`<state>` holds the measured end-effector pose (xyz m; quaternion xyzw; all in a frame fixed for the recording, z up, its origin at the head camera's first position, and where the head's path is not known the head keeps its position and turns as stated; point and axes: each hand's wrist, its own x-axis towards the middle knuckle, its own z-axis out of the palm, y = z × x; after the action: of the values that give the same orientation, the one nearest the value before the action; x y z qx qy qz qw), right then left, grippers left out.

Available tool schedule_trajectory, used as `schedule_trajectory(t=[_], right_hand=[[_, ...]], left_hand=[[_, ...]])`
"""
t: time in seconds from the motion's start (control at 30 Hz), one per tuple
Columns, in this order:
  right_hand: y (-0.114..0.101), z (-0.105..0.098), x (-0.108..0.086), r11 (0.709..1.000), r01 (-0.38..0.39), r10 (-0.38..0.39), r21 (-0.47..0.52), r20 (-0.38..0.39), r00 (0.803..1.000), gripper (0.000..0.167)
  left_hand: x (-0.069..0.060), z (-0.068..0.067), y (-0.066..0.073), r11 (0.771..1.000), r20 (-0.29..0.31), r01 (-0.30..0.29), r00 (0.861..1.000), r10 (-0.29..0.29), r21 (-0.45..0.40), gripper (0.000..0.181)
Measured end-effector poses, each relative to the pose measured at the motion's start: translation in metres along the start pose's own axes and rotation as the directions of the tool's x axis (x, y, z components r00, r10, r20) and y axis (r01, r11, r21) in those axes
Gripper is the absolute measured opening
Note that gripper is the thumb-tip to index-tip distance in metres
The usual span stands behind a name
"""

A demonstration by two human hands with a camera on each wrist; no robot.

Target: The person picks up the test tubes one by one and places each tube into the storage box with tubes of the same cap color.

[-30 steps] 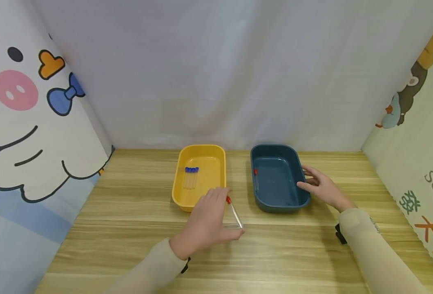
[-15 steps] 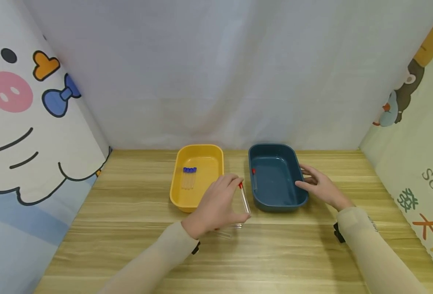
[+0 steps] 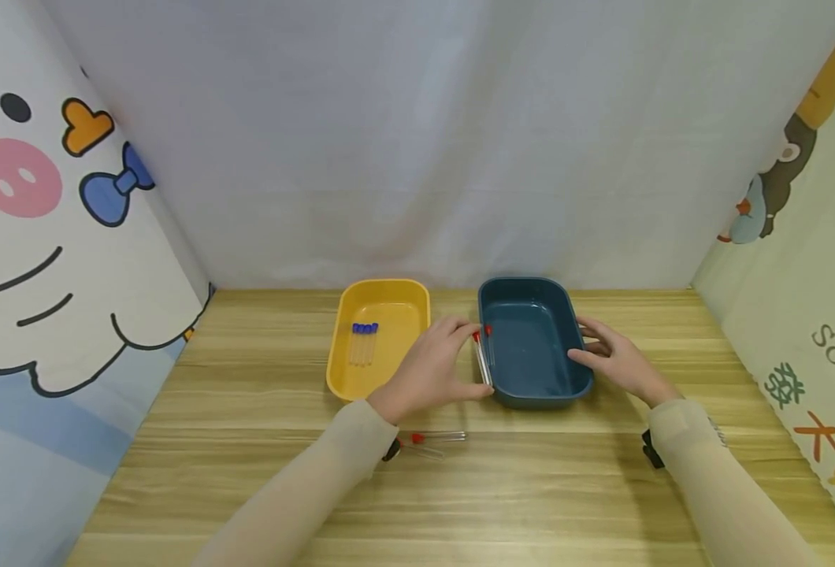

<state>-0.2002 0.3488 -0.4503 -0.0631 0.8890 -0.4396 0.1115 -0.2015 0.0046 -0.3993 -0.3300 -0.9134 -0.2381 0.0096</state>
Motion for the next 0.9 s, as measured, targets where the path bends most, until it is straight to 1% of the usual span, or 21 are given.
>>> schedule_trajectory(t=[0.13, 0.23, 0.4, 0.6, 0.8, 0.9], right_hand=[[-0.001, 0.000, 0.000, 1.000, 0.002, -0.002, 0.004, 0.003, 1.000, 0.081], [0.000, -0.001, 0.000, 1.000, 0.001, -0.001, 0.010, -0.004, 1.000, 0.080], [0.002, -0.001, 0.000, 1.000, -0.005, 0.005, 0.013, -0.011, 1.000, 0.080], [0.003, 0.001, 0.001, 1.000, -0.005, 0.005, 0.007, -0.016, 1.000, 0.080], [0.003, 0.001, 0.001, 1.000, 0.001, 0.000, 0.006, -0.022, 1.000, 0.080], [0.002, 0.002, 0.001, 1.000, -0.003, 0.003, 0.003, -0.023, 1.000, 0.079]], left_hand=[[0.009, 0.002, -0.001, 1.000, 0.014, -0.003, 1.000, 0.003, -0.027, 0.086], [0.017, 0.003, -0.003, 1.000, 0.031, 0.001, 1.000, 0.000, -0.023, 0.087], [0.031, 0.007, -0.005, 1.000, 0.060, 0.000, 0.998, 0.000, 0.002, 0.089], [0.047, 0.011, -0.003, 0.999, 0.098, 0.001, 0.995, -0.005, 0.043, 0.089], [0.061, 0.023, -0.005, 0.995, 0.140, 0.011, 0.990, -0.025, 0.098, 0.088], [0.067, 0.031, -0.009, 0.995, 0.158, 0.009, 0.987, -0.024, 0.100, 0.087]])
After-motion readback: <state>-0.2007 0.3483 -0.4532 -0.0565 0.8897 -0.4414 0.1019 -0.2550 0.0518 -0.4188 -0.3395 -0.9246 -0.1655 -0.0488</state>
